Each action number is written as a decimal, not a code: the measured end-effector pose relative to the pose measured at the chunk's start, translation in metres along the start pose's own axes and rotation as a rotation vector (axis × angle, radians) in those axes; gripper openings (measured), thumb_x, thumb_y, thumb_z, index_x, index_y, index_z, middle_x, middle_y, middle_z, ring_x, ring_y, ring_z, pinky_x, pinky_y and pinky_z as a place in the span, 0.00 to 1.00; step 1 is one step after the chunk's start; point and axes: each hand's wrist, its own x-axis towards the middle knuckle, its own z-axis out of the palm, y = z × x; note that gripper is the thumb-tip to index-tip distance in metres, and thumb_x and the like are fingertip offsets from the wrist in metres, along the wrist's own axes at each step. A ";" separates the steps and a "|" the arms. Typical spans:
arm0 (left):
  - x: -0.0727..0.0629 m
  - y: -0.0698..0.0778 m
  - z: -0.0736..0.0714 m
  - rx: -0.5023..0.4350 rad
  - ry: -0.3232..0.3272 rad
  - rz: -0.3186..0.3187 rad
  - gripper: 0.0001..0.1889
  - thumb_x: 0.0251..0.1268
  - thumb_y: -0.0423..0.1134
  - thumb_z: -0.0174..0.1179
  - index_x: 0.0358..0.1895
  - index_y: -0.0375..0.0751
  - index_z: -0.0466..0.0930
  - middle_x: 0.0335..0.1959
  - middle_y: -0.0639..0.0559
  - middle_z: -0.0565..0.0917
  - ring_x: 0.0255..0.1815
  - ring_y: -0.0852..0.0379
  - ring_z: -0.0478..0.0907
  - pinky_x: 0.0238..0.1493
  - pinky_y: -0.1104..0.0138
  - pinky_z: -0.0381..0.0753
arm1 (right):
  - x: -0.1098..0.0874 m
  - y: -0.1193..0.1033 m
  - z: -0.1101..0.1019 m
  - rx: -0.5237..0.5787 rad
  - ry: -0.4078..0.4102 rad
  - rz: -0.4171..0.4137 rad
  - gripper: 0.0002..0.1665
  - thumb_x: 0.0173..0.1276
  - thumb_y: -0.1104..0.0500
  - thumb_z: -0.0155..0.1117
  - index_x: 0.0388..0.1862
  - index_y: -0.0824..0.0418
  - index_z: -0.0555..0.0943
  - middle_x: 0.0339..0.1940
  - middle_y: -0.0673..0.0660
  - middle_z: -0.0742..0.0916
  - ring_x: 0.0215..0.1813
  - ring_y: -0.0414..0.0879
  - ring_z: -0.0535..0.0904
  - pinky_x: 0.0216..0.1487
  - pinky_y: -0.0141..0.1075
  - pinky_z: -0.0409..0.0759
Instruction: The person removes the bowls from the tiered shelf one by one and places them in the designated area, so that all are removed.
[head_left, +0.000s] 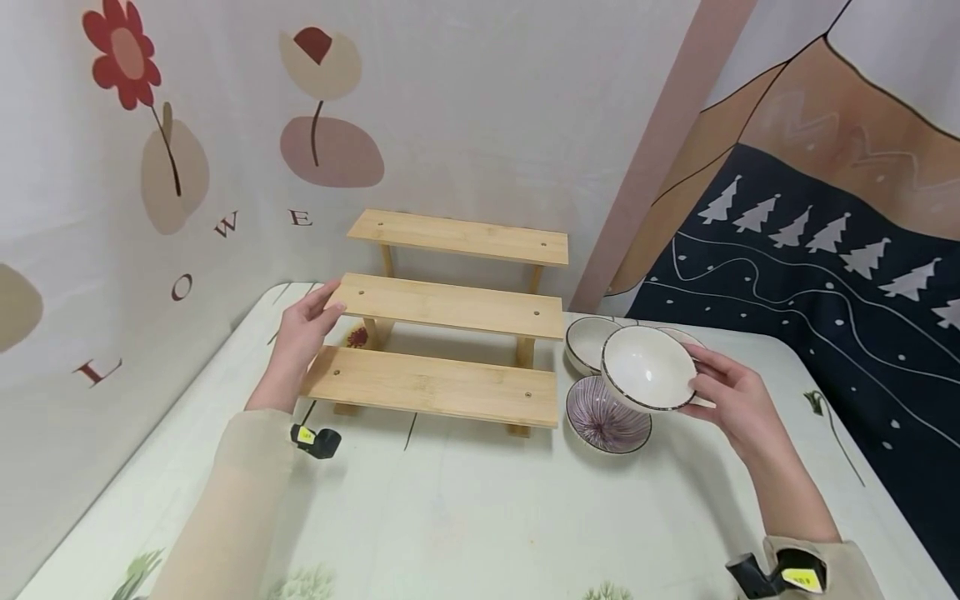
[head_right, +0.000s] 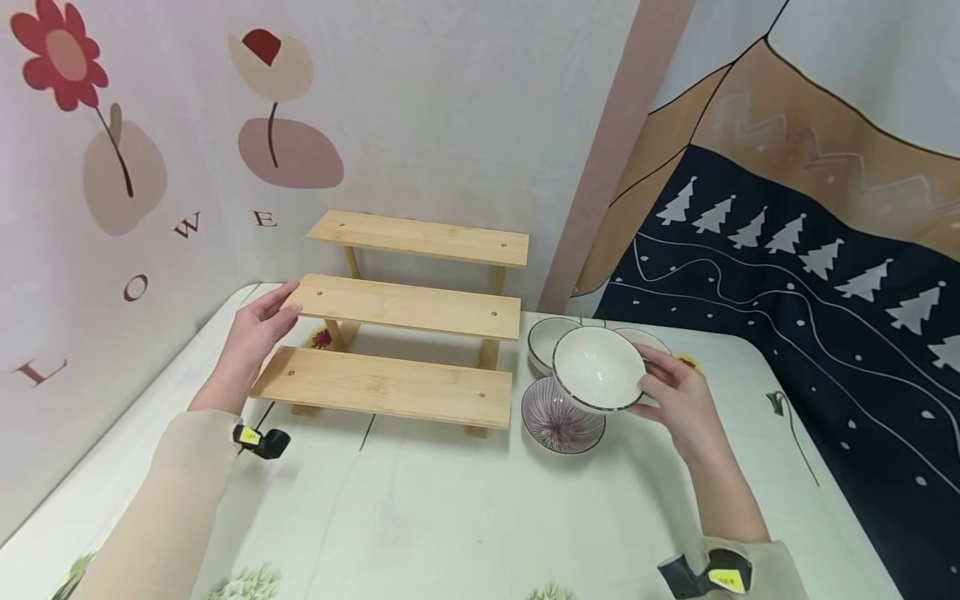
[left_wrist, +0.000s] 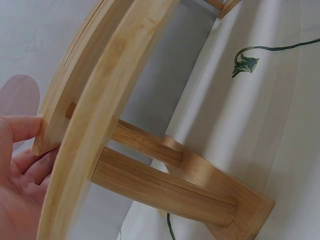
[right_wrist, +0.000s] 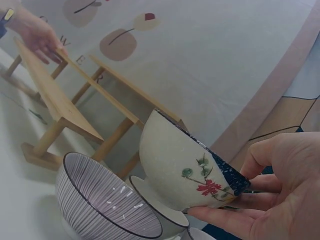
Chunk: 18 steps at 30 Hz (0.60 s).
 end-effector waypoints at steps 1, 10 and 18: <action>0.000 0.000 0.000 -0.002 -0.001 0.001 0.29 0.79 0.44 0.48 0.79 0.49 0.55 0.81 0.48 0.54 0.81 0.46 0.55 0.80 0.54 0.62 | 0.000 0.001 -0.001 -0.002 0.003 -0.001 0.37 0.69 0.70 0.49 0.77 0.72 0.56 0.47 0.33 0.80 0.44 0.28 0.81 0.40 0.31 0.90; 0.001 -0.001 0.000 -0.008 -0.006 0.007 0.30 0.79 0.44 0.48 0.79 0.48 0.54 0.81 0.48 0.54 0.81 0.46 0.55 0.80 0.55 0.62 | -0.005 0.012 -0.011 0.045 0.006 -0.013 0.35 0.69 0.72 0.50 0.76 0.70 0.61 0.44 0.30 0.81 0.43 0.28 0.82 0.38 0.32 0.90; -0.003 0.004 0.001 -0.004 0.010 0.009 0.30 0.79 0.45 0.49 0.79 0.45 0.56 0.81 0.47 0.55 0.81 0.46 0.55 0.81 0.53 0.62 | -0.009 0.016 -0.016 -0.032 0.024 0.042 0.38 0.72 0.69 0.50 0.79 0.72 0.53 0.61 0.51 0.77 0.44 0.24 0.80 0.40 0.30 0.90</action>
